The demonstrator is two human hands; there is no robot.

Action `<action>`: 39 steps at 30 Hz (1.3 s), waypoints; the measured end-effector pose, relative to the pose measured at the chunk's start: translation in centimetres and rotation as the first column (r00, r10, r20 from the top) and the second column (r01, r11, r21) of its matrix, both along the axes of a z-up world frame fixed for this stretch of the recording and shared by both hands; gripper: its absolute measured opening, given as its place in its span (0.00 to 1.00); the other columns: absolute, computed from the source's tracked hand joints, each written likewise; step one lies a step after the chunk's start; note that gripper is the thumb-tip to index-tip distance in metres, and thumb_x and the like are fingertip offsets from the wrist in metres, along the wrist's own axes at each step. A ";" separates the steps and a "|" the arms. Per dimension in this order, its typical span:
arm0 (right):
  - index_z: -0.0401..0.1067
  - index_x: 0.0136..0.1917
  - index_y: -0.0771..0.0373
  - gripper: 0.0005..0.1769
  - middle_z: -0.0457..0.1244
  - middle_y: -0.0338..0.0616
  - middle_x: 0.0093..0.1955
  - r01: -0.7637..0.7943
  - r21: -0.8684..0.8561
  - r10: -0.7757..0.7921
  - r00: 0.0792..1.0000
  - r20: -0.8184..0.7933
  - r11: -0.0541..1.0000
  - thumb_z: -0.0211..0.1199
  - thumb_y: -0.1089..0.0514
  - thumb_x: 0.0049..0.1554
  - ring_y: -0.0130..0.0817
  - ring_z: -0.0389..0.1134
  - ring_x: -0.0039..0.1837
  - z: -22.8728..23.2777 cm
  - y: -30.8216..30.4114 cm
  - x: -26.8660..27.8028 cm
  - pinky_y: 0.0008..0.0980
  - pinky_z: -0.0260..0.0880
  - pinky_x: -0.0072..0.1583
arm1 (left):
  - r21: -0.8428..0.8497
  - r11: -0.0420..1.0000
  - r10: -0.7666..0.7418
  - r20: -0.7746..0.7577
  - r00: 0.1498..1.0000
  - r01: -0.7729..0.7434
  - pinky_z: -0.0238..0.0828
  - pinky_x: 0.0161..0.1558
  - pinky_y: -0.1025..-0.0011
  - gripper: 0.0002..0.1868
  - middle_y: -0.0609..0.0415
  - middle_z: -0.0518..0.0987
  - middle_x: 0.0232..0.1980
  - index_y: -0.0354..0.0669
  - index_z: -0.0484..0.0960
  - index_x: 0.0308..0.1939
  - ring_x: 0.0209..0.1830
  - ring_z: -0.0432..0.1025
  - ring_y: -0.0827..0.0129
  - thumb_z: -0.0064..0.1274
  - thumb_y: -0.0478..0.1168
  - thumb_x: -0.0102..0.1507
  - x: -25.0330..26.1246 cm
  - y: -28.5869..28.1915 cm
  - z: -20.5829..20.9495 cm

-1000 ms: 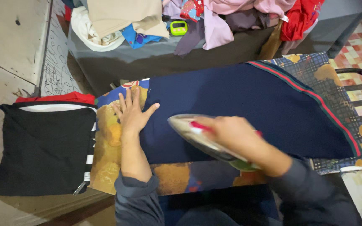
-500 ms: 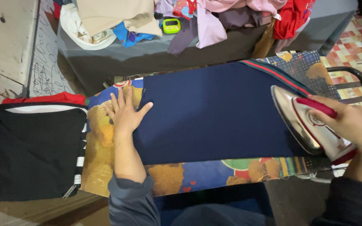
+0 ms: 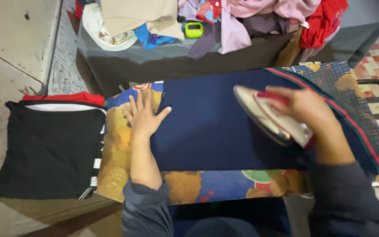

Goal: The person folds a black and white striped garment on a table, then irons a dark blue garment using a handheld iron. The person smooths the fabric with their hands before and after ironing, then folds the blue garment.

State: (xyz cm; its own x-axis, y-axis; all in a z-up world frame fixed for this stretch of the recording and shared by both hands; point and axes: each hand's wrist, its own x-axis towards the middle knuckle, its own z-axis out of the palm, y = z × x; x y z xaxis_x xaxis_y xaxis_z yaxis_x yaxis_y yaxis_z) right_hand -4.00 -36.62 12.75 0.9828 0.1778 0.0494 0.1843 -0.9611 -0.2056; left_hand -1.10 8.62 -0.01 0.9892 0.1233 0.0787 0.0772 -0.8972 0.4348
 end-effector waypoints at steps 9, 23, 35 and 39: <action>0.77 0.66 0.45 0.26 0.71 0.56 0.50 0.032 0.077 -0.035 0.999 0.033 0.997 0.67 0.38 0.57 0.56 0.72 0.50 -0.3 -1.9 8.4 0.48 0.72 0.55 | 0.007 1.000 0.002 -0.051 0.999 -0.002 0.14 0.75 0.40 0.58 0.44 0.46 0.84 0.53 0.52 0.81 0.84 0.30 0.46 0.51 0.77 0.55 0.4 0.0 0.2; 0.69 0.69 0.32 0.27 0.71 0.46 0.54 -0.660 0.151 0.677 0.719 -0.155 0.736 0.61 0.41 0.57 0.52 0.73 0.46 2.1 15.6 -7.0 0.48 0.75 0.47 | 0.029 1.000 0.010 -0.061 0.998 -0.008 0.15 0.76 0.41 0.56 0.45 0.46 0.84 0.54 0.52 0.81 0.84 0.31 0.46 0.48 0.77 0.57 0.2 -0.1 0.2; 0.73 0.68 0.35 0.30 0.71 0.54 0.45 -0.175 -0.024 0.173 0.983 -0.059 0.984 0.67 0.42 0.51 0.55 0.73 0.46 0.5 14.1 5.3 0.53 0.73 0.50 | 0.026 0.999 0.024 -0.048 0.999 -0.023 0.16 0.75 0.41 0.48 0.47 0.46 0.84 0.56 0.54 0.80 0.84 0.32 0.47 0.43 0.73 0.63 0.6 0.1 -0.5; 0.77 0.64 0.43 0.25 0.72 0.55 0.46 -0.176 0.136 0.175 0.984 0.019 0.975 0.67 0.41 0.54 0.55 0.73 0.48 -0.4 13.4 8.8 0.51 0.72 0.55 | 0.024 0.999 0.026 -0.043 0.999 -0.025 0.15 0.75 0.40 0.48 0.46 0.46 0.84 0.55 0.55 0.80 0.84 0.32 0.47 0.43 0.72 0.63 0.6 0.1 -0.3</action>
State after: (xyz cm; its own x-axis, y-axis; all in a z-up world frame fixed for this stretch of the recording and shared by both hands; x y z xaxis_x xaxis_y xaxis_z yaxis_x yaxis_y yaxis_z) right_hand 4.82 -23.22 12.35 0.9366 0.3382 0.0919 0.3491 -0.8769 -0.3305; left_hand -0.46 8.73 -0.29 0.9883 0.1472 0.0394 0.1184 -0.9047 0.4092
